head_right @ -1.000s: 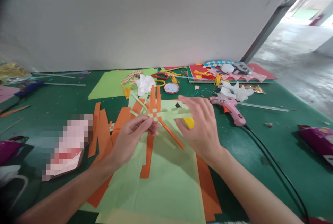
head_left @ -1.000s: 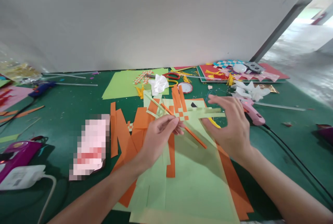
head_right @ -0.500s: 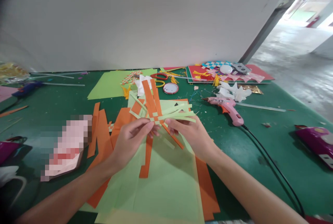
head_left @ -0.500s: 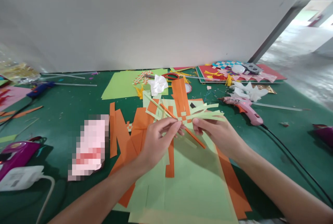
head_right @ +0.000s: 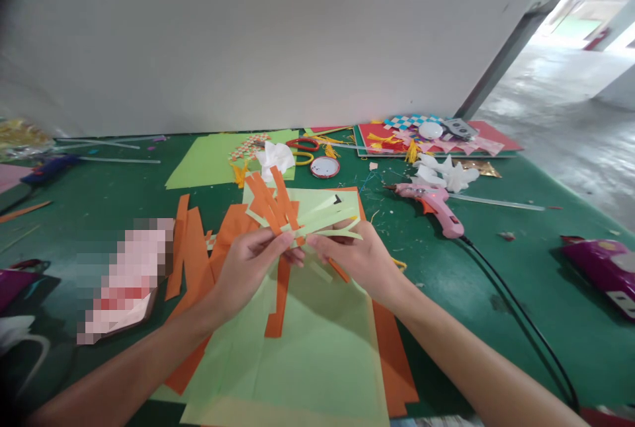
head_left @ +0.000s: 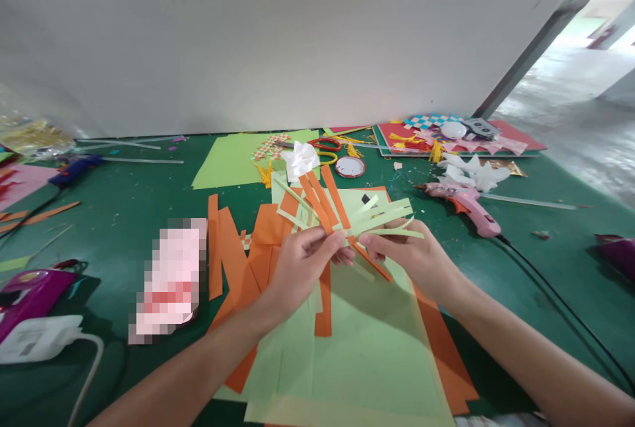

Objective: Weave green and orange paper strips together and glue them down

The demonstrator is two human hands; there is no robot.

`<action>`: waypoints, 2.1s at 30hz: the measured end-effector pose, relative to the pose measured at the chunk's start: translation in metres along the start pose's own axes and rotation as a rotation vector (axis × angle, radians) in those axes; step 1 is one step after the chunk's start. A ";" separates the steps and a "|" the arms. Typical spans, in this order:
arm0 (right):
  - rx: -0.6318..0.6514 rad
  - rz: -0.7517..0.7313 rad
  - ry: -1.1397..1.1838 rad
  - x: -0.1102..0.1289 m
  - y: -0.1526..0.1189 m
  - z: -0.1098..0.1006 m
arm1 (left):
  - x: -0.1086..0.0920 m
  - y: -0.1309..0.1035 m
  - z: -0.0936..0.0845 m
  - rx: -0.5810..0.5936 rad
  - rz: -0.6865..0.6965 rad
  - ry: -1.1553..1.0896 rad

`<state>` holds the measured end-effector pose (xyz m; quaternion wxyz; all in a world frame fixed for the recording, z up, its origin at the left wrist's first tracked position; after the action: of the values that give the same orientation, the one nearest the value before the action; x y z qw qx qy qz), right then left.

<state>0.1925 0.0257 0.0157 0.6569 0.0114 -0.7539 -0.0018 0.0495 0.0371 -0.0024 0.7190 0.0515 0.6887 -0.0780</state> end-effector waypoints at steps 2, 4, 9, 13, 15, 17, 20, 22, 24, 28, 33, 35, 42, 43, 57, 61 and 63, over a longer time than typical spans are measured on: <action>-0.004 0.002 0.004 -0.002 0.001 0.000 | 0.000 0.000 0.000 0.004 0.006 -0.006; 0.012 -0.003 0.023 -0.002 0.001 0.001 | 0.000 -0.001 0.000 0.011 0.013 -0.001; 0.119 -0.043 0.118 0.000 -0.002 0.010 | 0.001 -0.002 0.001 0.024 0.046 0.073; 0.073 -0.034 0.112 -0.003 0.000 0.006 | 0.001 -0.002 0.002 0.030 0.036 0.056; 0.016 -0.019 0.113 -0.005 0.002 0.002 | 0.001 -0.002 0.003 0.047 0.044 0.038; -0.029 0.010 0.133 -0.008 0.003 -0.002 | -0.002 -0.002 0.002 0.028 0.089 0.060; -0.054 0.091 0.203 -0.013 0.003 -0.004 | -0.008 -0.004 -0.005 -0.077 0.199 0.123; -0.056 0.154 0.265 -0.017 0.002 -0.004 | -0.012 -0.007 -0.008 -0.130 0.286 0.151; -0.039 0.211 0.322 -0.020 0.001 -0.003 | -0.016 -0.010 -0.008 -0.134 0.367 0.184; 0.005 0.299 0.406 -0.026 0.000 0.002 | -0.019 -0.013 -0.007 -0.136 0.467 0.265; 0.030 0.325 0.442 -0.030 -0.002 0.007 | -0.022 -0.013 -0.008 -0.157 0.494 0.273; 0.035 0.324 0.454 -0.029 -0.003 0.007 | -0.022 -0.013 -0.008 -0.161 0.478 0.276; 0.046 0.325 0.460 -0.025 -0.004 0.008 | -0.020 -0.013 -0.009 -0.165 0.429 0.269; 0.045 0.327 0.463 -0.026 -0.003 0.008 | -0.020 -0.013 -0.009 -0.168 0.428 0.263; 0.054 0.306 0.454 -0.028 -0.003 0.009 | -0.021 -0.013 -0.010 -0.176 0.422 0.298; 0.049 0.309 0.444 -0.028 -0.003 0.009 | -0.020 -0.013 -0.010 -0.179 0.422 0.302; 0.047 0.307 0.440 -0.028 -0.004 0.008 | -0.021 -0.013 -0.010 -0.179 0.429 0.295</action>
<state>0.1883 0.0225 -0.0131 0.7971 -0.0876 -0.5858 0.1178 0.0367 0.0266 0.0181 0.6129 0.1432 0.7633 0.1456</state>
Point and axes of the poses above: each hand's wrist, its own y-axis towards the middle knuckle, its own z-axis out of the palm, x = y × z, the point moved 7 cm from there along y, towards the middle knuckle, and after that the axes turned 9 degrees about -x, right-handed, at the moved point
